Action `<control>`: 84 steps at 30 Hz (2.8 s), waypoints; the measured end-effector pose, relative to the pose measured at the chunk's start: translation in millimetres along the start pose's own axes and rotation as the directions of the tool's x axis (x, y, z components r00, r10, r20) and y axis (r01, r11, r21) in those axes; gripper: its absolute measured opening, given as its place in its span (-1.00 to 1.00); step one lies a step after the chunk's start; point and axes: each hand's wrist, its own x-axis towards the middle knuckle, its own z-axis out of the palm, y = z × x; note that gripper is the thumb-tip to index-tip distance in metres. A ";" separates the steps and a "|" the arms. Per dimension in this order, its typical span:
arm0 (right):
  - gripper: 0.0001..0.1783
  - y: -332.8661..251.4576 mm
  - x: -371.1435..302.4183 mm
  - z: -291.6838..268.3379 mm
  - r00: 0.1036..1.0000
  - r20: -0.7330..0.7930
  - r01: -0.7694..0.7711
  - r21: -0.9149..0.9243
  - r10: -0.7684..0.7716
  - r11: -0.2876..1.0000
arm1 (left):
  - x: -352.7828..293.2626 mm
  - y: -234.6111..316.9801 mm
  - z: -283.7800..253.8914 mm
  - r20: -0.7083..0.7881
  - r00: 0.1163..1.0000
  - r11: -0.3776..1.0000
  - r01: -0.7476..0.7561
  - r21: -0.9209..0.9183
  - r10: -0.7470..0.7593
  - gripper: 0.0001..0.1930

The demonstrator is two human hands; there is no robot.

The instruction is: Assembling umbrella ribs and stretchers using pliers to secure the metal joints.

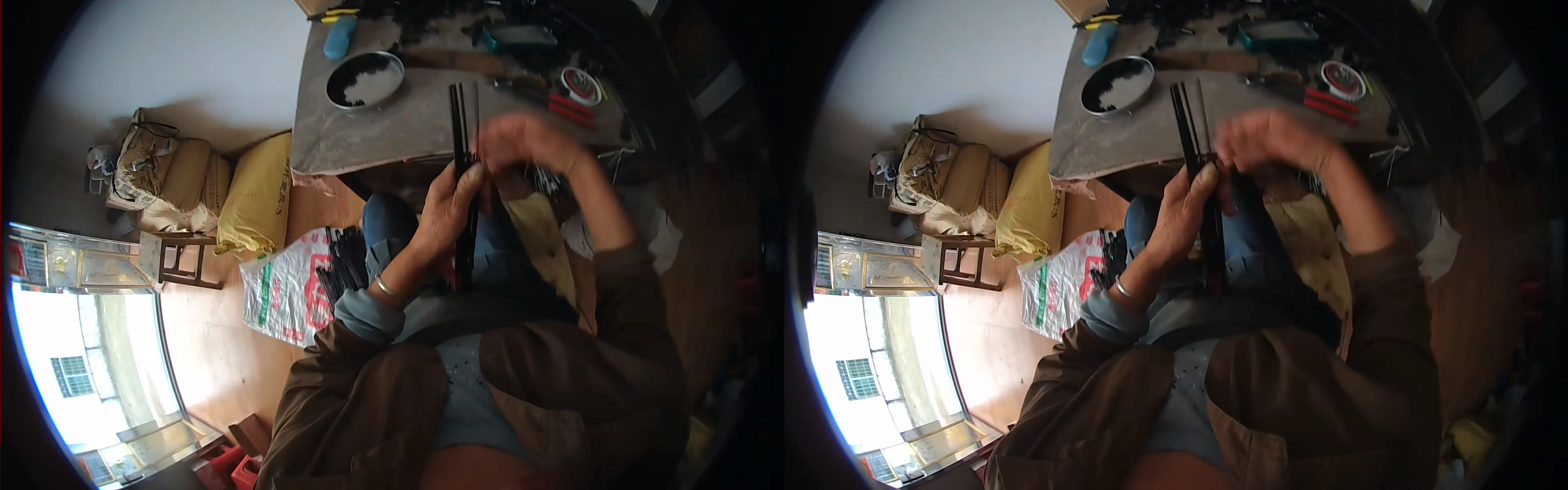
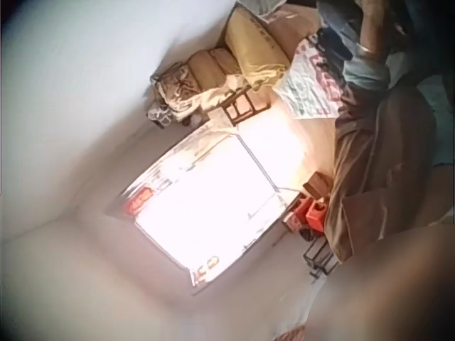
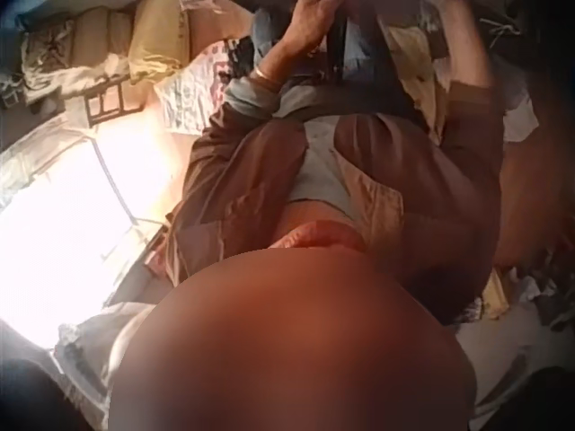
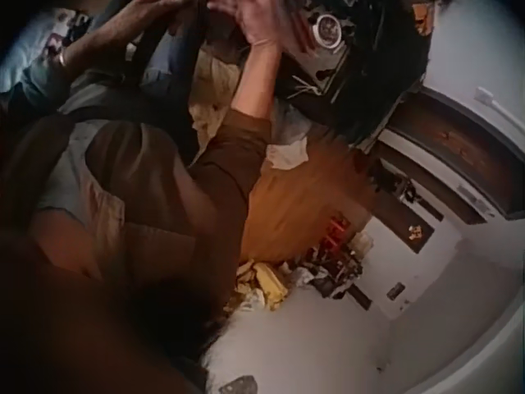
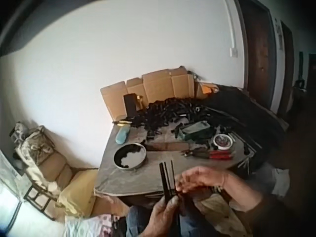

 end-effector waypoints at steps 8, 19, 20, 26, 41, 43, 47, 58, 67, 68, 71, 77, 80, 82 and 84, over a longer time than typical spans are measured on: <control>-0.11 -89.9 17.7 47.8 0.772 0.208 0.524 0.326 -0.600 0.787 | 6.7 -41.9 -18.9 -0.023 0.990 0.982 0.133 -0.136 -0.138 -0.58; -0.82 -16.5 -14.7 38.4 0.898 -0.405 -0.064 -0.513 -0.175 0.856 | -3.6 -3.3 9.9 -0.077 0.953 0.911 0.253 -0.326 -0.293 -0.57; -0.86 -13.0 -14.6 39.7 0.882 -0.386 0.006 -0.561 -0.269 0.828 | -4.2 -2.2 10.6 -0.081 0.949 0.911 0.265 -0.316 -0.304 -0.52; -0.86 -13.0 -22.9 38.9 0.907 -0.390 -0.084 -0.543 -0.161 0.836 | -3.2 -4.3 11.3 -0.077 0.949 0.902 0.263 -0.342 -0.306 -0.54; -0.81 5.1 -26.2 19.8 0.906 -0.355 0.015 -0.514 -0.229 0.858 | 1.9 -5.2 8.9 -0.124 0.935 0.901 0.277 -0.335 -0.334 -0.67; -0.79 8.4 -27.7 19.2 0.916 -0.379 0.016 -0.296 -0.133 0.955 | 0.7 -4.4 6.7 -0.144 0.928 0.907 0.288 -0.307 -0.343 -0.68; -0.60 63.1 -45.6 -12.0 0.997 -0.027 0.083 0.296 -0.078 0.952 | 5.6 -12.7 6.7 -0.190 0.952 0.969 0.247 0.014 -0.240 -0.69; -0.77 62.5 -9.2 89.4 0.975 -0.221 0.172 0.637 -0.036 0.752 | 44.0 22.9 -43.3 0.186 0.905 0.898 0.318 0.305 -0.384 -0.36; -0.74 78.1 -11.2 67.1 0.964 -0.251 0.158 0.811 0.091 0.564 | 328.6 49.5 -43.4 0.062 0.994 0.744 0.030 0.667 -0.095 -0.73; -0.74 78.6 -12.7 63.6 0.964 -0.246 0.151 0.812 0.097 0.564 | 351.5 36.3 -35.8 0.141 0.990 0.599 -0.127 0.791 0.023 -0.75; -0.75 78.2 -22.9 52.7 0.938 -0.310 0.175 0.813 0.158 0.556 | 408.6 -15.9 -10.3 0.499 0.831 -0.007 -0.514 0.858 0.247 -0.72; -0.74 84.1 -30.0 39.7 0.930 -0.311 0.172 0.840 0.197 0.515 | 459.9 -45.5 -9.5 0.625 0.777 -0.411 -0.547 0.729 0.075 -0.74; -0.73 88.8 -28.9 32.3 0.935 -0.313 0.188 0.837 0.167 0.514 | 467.1 -40.9 -34.5 0.692 0.709 -0.401 -0.598 0.694 0.139 -0.80; -0.73 94.2 -27.9 29.9 0.949 -0.278 0.171 0.854 0.152 0.492 | 463.9 -35.4 -52.6 0.414 0.847 0.007 -0.442 0.897 0.334 -0.84; -0.74 97.4 -22.6 33.1 0.959 -0.252 0.163 0.867 0.131 0.471 | 455.8 -25.7 -72.3 0.420 0.832 0.009 -0.454 0.891 0.363 -0.85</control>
